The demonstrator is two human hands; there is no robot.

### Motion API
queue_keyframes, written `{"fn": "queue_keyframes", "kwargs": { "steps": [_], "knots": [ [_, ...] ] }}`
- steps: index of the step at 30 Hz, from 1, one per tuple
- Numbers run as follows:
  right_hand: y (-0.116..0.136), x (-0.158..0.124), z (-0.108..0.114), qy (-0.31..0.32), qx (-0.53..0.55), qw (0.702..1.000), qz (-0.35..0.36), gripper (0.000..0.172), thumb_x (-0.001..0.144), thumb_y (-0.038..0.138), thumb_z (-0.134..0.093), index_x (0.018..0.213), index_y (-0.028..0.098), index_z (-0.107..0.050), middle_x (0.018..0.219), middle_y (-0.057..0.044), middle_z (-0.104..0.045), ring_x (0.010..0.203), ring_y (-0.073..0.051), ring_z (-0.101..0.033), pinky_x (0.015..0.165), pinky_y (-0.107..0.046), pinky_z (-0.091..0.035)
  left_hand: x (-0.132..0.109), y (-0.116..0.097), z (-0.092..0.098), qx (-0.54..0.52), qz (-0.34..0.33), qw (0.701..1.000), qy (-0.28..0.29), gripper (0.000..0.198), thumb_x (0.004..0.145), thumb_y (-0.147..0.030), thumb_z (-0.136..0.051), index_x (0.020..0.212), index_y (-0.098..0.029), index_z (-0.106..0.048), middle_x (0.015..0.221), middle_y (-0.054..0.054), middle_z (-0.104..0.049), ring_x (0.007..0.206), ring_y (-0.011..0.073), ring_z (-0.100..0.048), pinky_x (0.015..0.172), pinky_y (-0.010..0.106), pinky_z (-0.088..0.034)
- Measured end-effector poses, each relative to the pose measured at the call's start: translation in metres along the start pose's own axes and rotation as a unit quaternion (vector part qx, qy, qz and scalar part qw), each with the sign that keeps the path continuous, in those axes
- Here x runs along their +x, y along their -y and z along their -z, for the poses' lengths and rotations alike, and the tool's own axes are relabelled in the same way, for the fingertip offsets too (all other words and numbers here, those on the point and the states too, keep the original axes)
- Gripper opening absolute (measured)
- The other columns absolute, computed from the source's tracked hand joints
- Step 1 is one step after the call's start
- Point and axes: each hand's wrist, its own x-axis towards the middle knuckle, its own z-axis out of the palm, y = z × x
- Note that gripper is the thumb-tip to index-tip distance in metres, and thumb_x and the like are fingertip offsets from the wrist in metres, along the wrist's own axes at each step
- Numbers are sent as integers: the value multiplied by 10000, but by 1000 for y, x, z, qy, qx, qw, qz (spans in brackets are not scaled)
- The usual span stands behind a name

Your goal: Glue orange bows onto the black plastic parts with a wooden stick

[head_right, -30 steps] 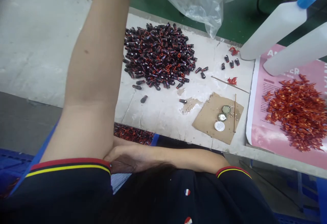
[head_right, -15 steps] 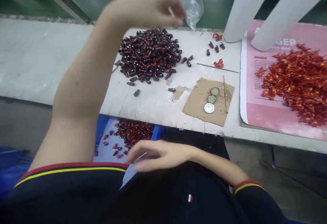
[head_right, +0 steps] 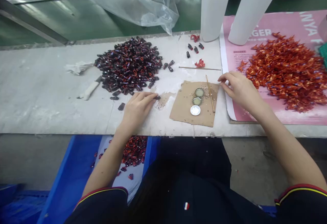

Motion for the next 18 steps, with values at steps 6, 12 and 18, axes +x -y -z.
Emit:
{"fn": "queue_keyframes", "kwargs": {
  "steps": [6, 12, 18],
  "knots": [
    [0, 27, -7, 23, -82, 987, 139, 231, 933, 195, -435, 990, 201, -659, 970, -102, -677, 805, -211, -608, 652, -334, -458, -4, -11, -3, -71, 11, 995, -66, 179, 965, -200, -476, 1062, -168, -623, 1003, 89, -710, 909, 219, -663, 806, 352, -541],
    [-7, 46, -4, 74, -145, 929, 333, 377, 936, 36, -322, 927, 239, -640, 922, -32, -688, 809, -164, -606, 720, -342, -469, -9, -51, -9, -245, 5, 963, -109, 154, 956, -169, -494, 1086, -174, -576, 1025, 66, -717, 989, 183, -681, 876, 314, -542],
    [-36, 56, 5, 34, -3, 957, 287, 274, 956, 150, -429, 843, 279, -643, 855, -7, -678, 741, -163, -584, 697, -356, -459, -10, -68, -14, -344, 14, 933, -104, 161, 940, -150, -521, 1078, -182, -597, 1082, 79, -703, 1070, 190, -655, 940, 342, -526]
  ]
}}
